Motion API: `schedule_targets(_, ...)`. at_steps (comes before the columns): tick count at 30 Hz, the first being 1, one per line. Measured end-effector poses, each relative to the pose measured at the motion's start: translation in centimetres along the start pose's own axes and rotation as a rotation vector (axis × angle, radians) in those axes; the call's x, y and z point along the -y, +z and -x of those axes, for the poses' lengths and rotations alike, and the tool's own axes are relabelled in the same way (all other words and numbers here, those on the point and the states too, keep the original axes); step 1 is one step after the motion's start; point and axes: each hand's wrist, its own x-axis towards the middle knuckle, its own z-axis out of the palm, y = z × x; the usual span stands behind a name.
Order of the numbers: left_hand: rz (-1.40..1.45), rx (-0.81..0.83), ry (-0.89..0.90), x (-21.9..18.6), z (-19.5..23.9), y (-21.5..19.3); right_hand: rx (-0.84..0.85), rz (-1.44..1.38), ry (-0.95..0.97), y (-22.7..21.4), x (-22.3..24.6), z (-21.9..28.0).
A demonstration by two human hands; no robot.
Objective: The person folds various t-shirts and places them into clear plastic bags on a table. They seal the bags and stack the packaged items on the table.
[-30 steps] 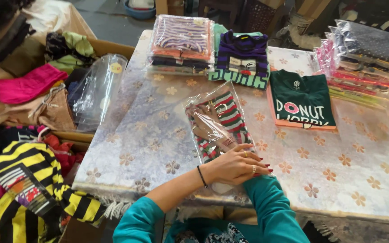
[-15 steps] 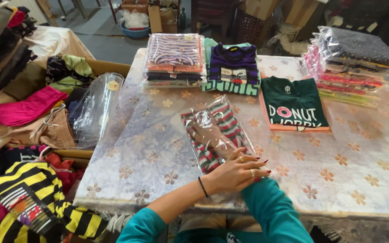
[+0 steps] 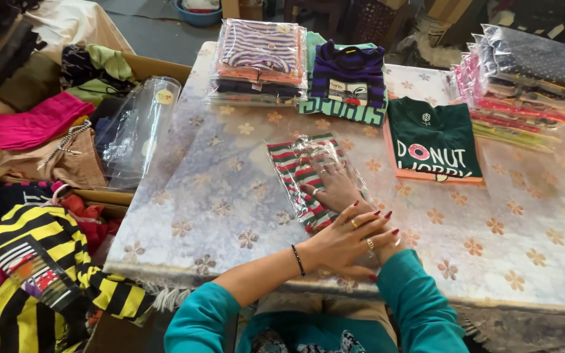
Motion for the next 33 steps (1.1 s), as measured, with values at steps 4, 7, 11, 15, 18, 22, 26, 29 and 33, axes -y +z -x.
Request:
schedule_targets(4, -0.011, 0.067, 0.037, -0.1, -0.5, -1.1, 0.198, -0.065, 0.018, -0.9, -1.1, -0.3)
schedule_targets(7, 0.161, -0.13, -0.066, 3.5, -0.4, 0.0, 0.083, -0.324, -0.108, 0.0, -3.0, -0.3)
schedule_targets(11, 0.082, -0.395, -0.774, 13.1, 2.0, 0.8, 0.047, -0.12, -0.085, -0.8, -1.1, 3.0)
schedule_targets(15, 0.233, -0.436, -1.276, 17.9, 5.9, -2.3, -0.049, -0.074, -0.268, -2.5, 2.9, 6.1)
schedule_targets(18, -0.003, -0.343, -1.108, 19.8, 7.2, 0.8, 0.039, -0.15, -0.392, -3.2, 4.7, 6.7)
schedule_targets(22, -0.108, -0.17, -1.051, 19.7, 7.0, 1.6, 0.08, -0.271, -0.399, -3.5, 4.6, 6.4)
schedule_targets(26, -0.271, -0.039, -1.034, 19.6, 7.5, 2.7, 0.101, -0.013, -0.008, -5.1, 4.0, 7.2)
schedule_targets(29, -0.303, -0.023, -1.038, 19.1, 7.1, 2.2, -0.091, 0.256, -0.064, -4.6, 2.9, 8.8)
schedule_targets(33, -0.318, -0.035, -1.033, 18.9, 7.0, 2.1, -0.298, 0.446, -0.134, -3.2, 3.0, 10.9)
